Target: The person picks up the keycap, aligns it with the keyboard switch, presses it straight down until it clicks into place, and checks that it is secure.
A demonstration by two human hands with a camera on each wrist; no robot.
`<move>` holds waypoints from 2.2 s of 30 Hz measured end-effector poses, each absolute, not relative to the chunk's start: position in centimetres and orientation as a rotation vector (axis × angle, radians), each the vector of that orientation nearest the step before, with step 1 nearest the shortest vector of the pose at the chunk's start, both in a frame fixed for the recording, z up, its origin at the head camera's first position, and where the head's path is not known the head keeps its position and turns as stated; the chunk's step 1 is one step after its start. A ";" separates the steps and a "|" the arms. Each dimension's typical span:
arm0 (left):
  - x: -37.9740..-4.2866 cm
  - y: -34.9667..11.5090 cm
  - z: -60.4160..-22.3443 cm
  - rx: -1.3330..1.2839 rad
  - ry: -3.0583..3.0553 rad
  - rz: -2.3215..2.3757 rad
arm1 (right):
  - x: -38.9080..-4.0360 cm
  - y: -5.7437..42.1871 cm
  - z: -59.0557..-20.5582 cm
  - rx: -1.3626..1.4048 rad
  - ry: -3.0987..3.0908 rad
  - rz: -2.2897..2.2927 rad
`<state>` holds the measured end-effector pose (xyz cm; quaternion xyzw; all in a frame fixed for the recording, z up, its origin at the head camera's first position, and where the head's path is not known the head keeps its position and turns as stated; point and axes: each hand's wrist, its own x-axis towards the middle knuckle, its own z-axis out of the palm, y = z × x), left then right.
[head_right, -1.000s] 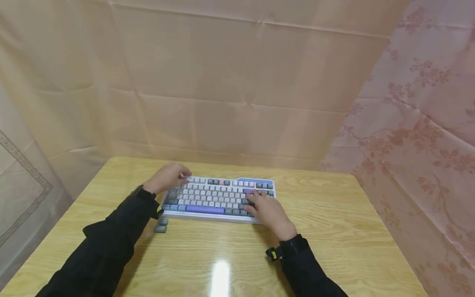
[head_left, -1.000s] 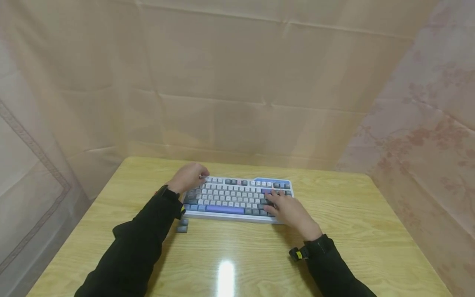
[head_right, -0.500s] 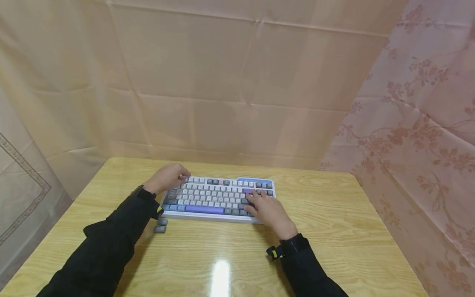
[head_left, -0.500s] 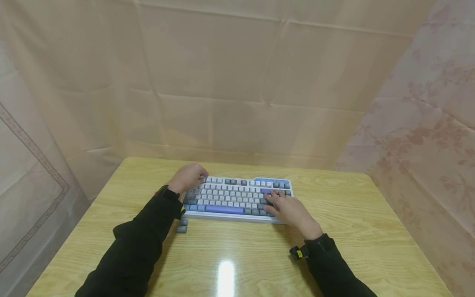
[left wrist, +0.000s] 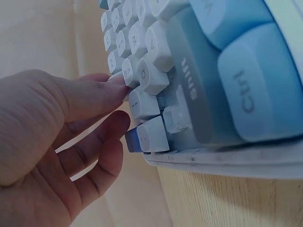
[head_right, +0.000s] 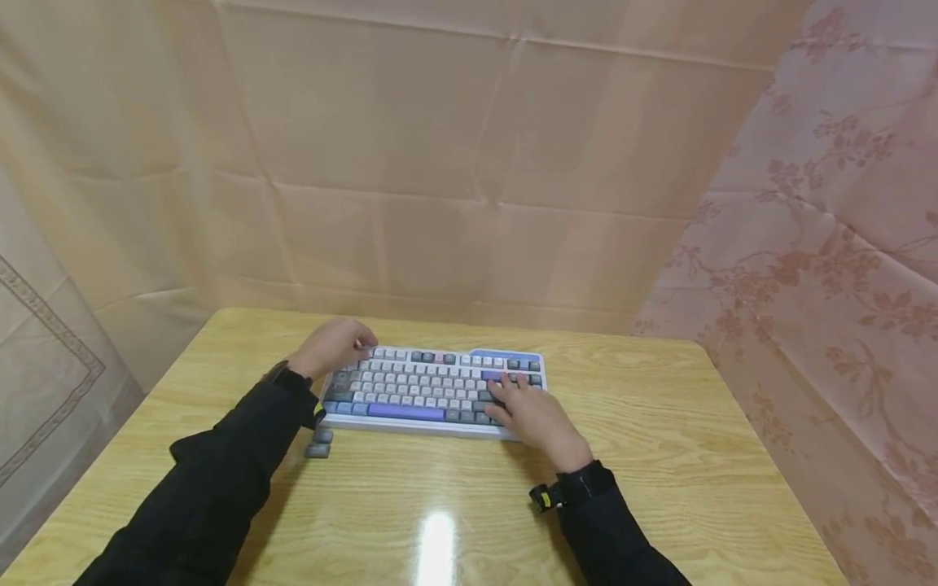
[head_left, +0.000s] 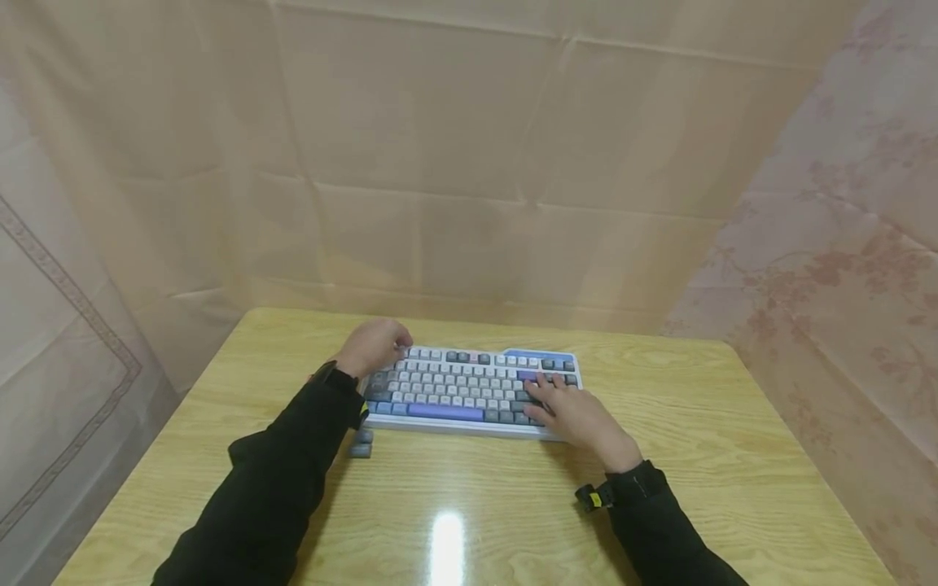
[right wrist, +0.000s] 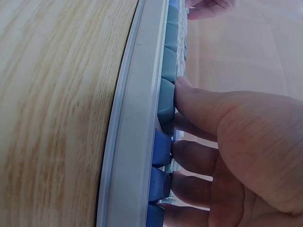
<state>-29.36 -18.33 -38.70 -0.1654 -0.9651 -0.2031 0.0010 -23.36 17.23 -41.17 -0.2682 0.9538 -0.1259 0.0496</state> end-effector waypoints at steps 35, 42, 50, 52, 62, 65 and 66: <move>-29.2 -19.0 -39.5 -0.638 -2.989 -0.640 | -23.5 17.4 -41.5 -0.838 2.917 -0.381; -27.7 -20.5 -38.1 -0.731 -2.918 -0.645 | -23.5 17.5 -41.3 -0.850 2.914 -0.373; -25.1 -22.0 -37.1 -0.804 -2.889 -0.633 | -23.6 17.5 -41.5 -0.858 2.923 -0.379; -24.3 -22.3 -37.1 -0.821 -2.879 -0.641 | -23.6 17.4 -41.5 -0.852 2.922 -0.379; -21.3 -23.4 -38.8 -0.794 -2.923 -0.767 | -23.4 17.7 -41.5 -0.842 2.922 -0.378; -20.9 -23.8 -39.2 -0.781 -2.953 -0.815 | -23.4 17.6 -41.6 -0.842 2.918 -0.384; -20.8 -24.0 -39.2 -0.770 -2.969 -0.823 | -23.4 17.6 -41.6 -0.838 2.916 -0.385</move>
